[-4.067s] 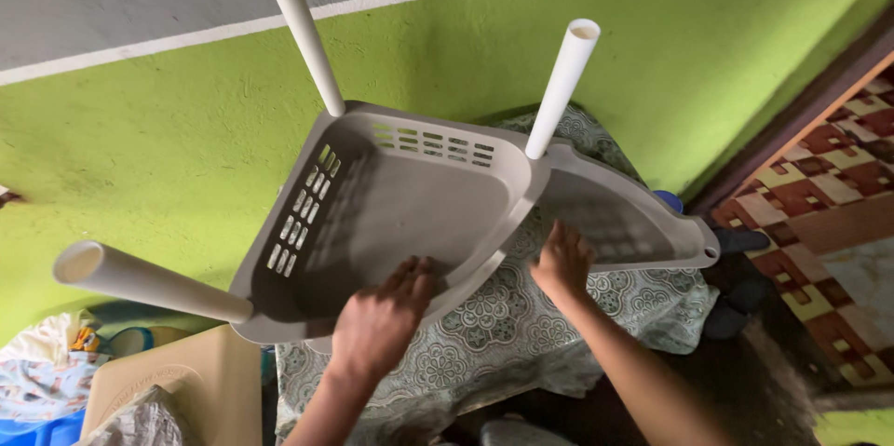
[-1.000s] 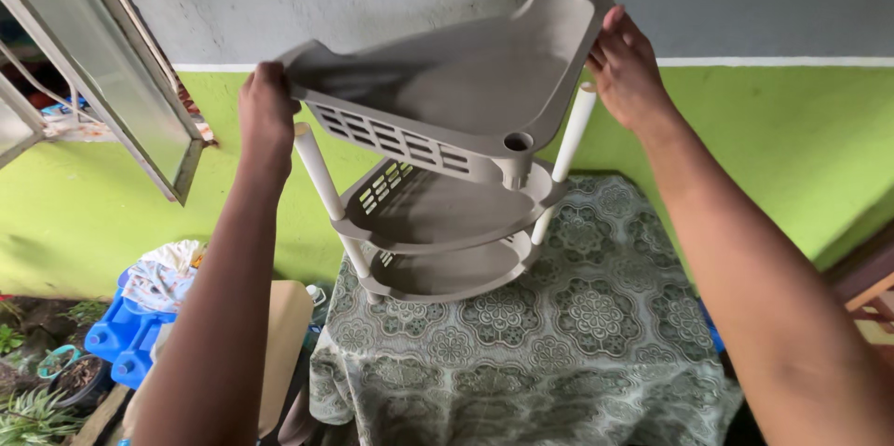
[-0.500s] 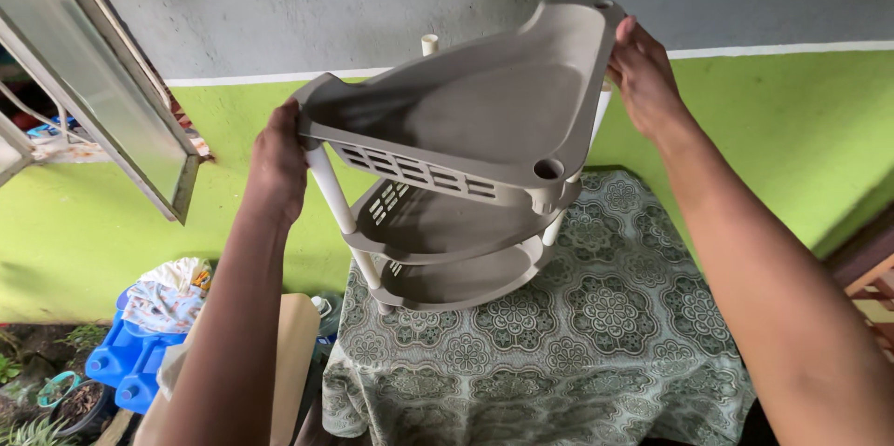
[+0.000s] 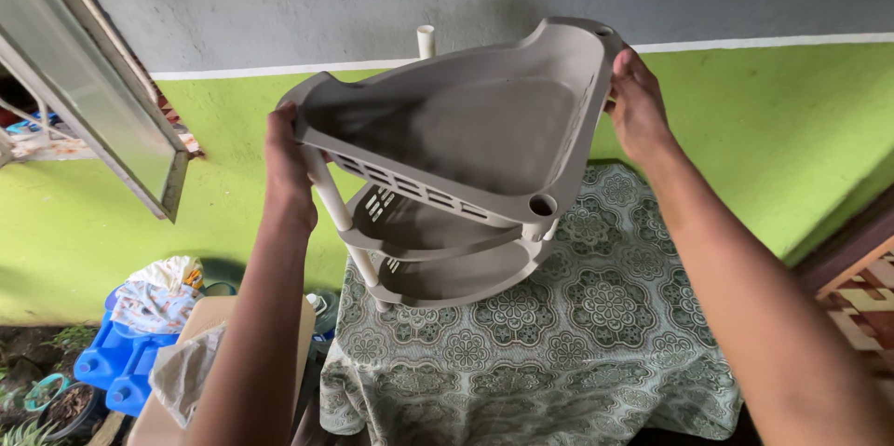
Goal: The person assembles a three-tier corner shelf by inserting white plastic poles into gray triangular baskets. They stack the baskets onto the poles and adjust the structure to ensure stability. The final assembled shelf is placed upright on a patterned cloth.
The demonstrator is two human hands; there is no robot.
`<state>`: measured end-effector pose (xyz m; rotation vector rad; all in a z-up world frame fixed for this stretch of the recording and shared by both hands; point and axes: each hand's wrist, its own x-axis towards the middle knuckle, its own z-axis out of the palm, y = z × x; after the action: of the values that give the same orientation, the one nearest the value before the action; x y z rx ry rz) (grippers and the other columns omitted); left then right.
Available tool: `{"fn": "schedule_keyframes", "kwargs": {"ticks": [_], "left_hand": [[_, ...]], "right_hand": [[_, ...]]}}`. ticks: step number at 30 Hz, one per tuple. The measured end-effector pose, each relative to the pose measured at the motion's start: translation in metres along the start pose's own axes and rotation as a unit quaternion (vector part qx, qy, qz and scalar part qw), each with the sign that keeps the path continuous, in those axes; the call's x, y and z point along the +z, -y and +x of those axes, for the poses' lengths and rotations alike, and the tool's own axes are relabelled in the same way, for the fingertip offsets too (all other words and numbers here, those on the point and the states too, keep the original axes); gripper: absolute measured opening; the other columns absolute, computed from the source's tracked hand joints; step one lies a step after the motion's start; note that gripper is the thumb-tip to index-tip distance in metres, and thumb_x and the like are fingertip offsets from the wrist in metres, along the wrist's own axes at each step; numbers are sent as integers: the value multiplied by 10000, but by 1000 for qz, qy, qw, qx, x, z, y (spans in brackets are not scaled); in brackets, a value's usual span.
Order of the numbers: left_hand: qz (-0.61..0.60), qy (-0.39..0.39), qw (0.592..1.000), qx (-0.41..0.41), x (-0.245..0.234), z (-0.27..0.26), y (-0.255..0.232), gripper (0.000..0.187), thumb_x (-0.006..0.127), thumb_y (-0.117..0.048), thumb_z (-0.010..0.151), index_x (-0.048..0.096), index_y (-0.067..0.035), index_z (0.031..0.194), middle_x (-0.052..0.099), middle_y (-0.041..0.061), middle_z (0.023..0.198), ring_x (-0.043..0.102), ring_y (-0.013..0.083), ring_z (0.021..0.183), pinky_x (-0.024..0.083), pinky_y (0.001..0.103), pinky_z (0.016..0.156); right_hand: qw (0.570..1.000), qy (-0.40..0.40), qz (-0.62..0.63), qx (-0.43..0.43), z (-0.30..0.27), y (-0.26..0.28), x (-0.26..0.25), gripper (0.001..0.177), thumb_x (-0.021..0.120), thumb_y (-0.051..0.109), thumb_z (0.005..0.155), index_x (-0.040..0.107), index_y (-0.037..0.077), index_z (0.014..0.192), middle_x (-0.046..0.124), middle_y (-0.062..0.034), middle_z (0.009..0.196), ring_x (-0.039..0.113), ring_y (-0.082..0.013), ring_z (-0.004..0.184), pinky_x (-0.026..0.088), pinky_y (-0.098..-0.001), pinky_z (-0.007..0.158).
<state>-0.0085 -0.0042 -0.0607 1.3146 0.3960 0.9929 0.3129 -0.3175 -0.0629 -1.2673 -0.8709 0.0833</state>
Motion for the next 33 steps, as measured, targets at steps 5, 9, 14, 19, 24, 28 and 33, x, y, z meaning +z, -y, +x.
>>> {"fn": "schedule_keyframes", "kwargs": {"ticks": [5,9,14,19,24,28,33], "left_hand": [[-89,-72,993,12,4,8,12,327,555,-367,944,490,-110,1136,573,90,1017,580,203,845,505,378,789],[-96,-46,993,54,-2,11,19,369,530,-369,965,492,-88,1202,561,70,1117,579,196,1007,517,370,901],[-65,-45,996,35,-5,8,16,401,491,-409,971,512,-88,1210,569,95,1126,564,213,1006,490,366,895],[104,-54,983,141,3,-6,12,765,305,-623,1076,584,56,1289,607,159,1233,551,203,1117,432,321,1057],[117,0,953,280,4,0,19,867,239,-679,1127,402,113,1440,491,142,1285,451,212,1218,349,328,1192],[29,94,947,305,-5,-9,34,687,284,-587,1144,373,40,1408,463,72,1236,465,174,1147,401,334,1028],[29,90,942,322,-4,-26,36,488,304,-490,1171,451,-46,1308,524,31,984,534,102,809,479,277,764]], "right_hand": [[998,-9,63,-5,0,-4,-6,773,586,747,848,566,159,1350,667,26,1198,597,-172,1167,463,-459,1057],[998,-18,63,-1,10,-10,-11,756,605,722,861,575,160,1365,662,31,1189,591,-152,1169,448,-442,1042],[999,-21,47,-14,17,-13,-16,763,618,692,950,625,108,1440,622,11,1131,496,-186,1070,372,-389,946],[997,-2,26,-73,24,-2,-17,730,580,685,921,591,102,1360,691,29,1276,586,-164,1301,426,-346,1121],[988,28,129,-82,39,-4,-20,477,640,602,1009,614,145,1143,617,73,1051,560,-74,1043,436,-301,967],[990,-17,141,-15,46,-17,-15,418,579,576,1033,651,178,926,514,135,710,451,13,598,426,-172,664],[944,188,262,-67,49,-31,-18,389,575,380,1126,599,163,805,525,106,642,507,-6,547,438,-205,537]]}}
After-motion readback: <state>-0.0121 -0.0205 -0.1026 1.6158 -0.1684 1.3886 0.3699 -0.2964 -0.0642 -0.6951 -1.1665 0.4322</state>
